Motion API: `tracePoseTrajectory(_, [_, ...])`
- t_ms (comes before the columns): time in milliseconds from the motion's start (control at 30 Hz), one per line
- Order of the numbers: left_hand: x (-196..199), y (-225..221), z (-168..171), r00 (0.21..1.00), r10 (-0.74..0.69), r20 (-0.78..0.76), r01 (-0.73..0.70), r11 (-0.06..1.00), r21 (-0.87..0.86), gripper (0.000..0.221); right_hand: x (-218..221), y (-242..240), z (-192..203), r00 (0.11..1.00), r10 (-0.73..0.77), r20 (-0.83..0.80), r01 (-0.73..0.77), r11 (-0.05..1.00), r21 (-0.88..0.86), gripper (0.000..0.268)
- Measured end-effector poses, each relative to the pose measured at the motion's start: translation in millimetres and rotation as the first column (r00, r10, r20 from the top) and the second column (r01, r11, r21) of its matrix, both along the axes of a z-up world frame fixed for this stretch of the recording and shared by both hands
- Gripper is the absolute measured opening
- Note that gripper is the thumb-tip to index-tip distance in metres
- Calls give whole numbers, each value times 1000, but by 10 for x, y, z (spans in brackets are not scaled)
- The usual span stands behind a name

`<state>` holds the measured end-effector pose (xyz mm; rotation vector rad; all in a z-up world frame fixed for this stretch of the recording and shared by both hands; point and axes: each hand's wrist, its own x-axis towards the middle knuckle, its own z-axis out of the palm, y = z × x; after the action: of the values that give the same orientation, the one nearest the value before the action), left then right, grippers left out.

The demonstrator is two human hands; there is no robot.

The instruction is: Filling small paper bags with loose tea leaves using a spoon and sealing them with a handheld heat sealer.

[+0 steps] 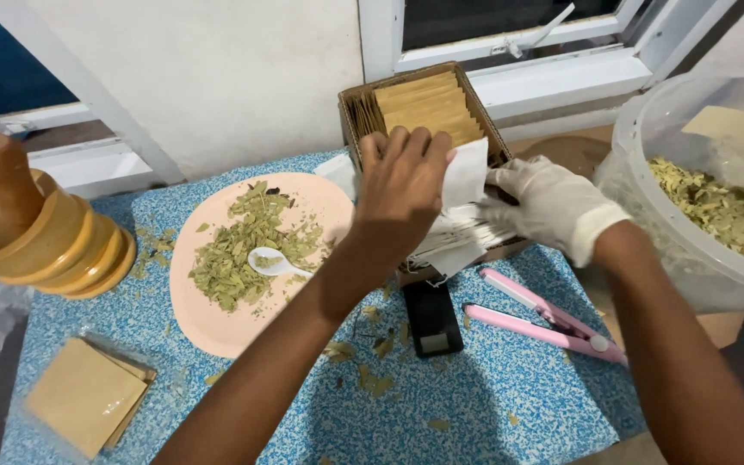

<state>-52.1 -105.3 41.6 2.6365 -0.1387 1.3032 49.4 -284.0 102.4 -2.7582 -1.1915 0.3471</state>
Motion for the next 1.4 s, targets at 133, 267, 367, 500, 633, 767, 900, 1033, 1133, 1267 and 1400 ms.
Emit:
tracePoseTrajectory(133, [-298,80,265,972,1,-234,-14,998,-55,23,-310,27,384,942,-64,-329,126,977,170,82])
tracePoseTrajectory(267, [-654,119,440,998,-64,11,64,997,50,22,-516,136,349,689,152,-709,426,706,565,41])
tracePoseTrajectory(367, [-907,239,429,999,46,13,-48,984,169,29,-534,271,20,585,335,-739,436,638,635,13])
tracePoseTrajectory(500, [-1512,287,577,961,-54,-271,-27,958,-287,44,-916,387,91,497,485,-720,332,660,674,9])
tracePoseTrajectory(633, [-1893,450,454,953,-180,-242,43,875,-482,31,-1414,608,141,594,396,-700,293,704,647,14])
tracePoseTrajectory(767, [-2217,601,278,955,-188,-230,8,791,-611,17,-1767,832,-150,546,398,-737,415,636,651,14])
tracePoseTrajectory(900, [-2432,726,18,944,-219,-247,-37,672,-739,16,-1825,893,-465,502,447,-740,375,659,652,16])
tracePoseTrajectory(1033, [-2475,758,-368,946,-199,-255,-47,696,-716,16,-1908,1002,-663,559,345,-754,348,728,591,24])
tracePoseTrajectory(1133, [-2463,750,-716,946,-185,-266,-42,744,-666,20,-1933,973,-766,580,233,-781,368,780,506,26])
tracePoseTrajectory(1267, [-2473,690,-934,919,-216,-330,-42,778,-627,25,-2008,945,-861,605,275,-747,339,760,554,24])
tracePoseTrajectory(1400, [-2552,592,-864,938,-127,-324,-60,857,-512,35,-2055,915,-850,612,320,-723,314,741,593,22])
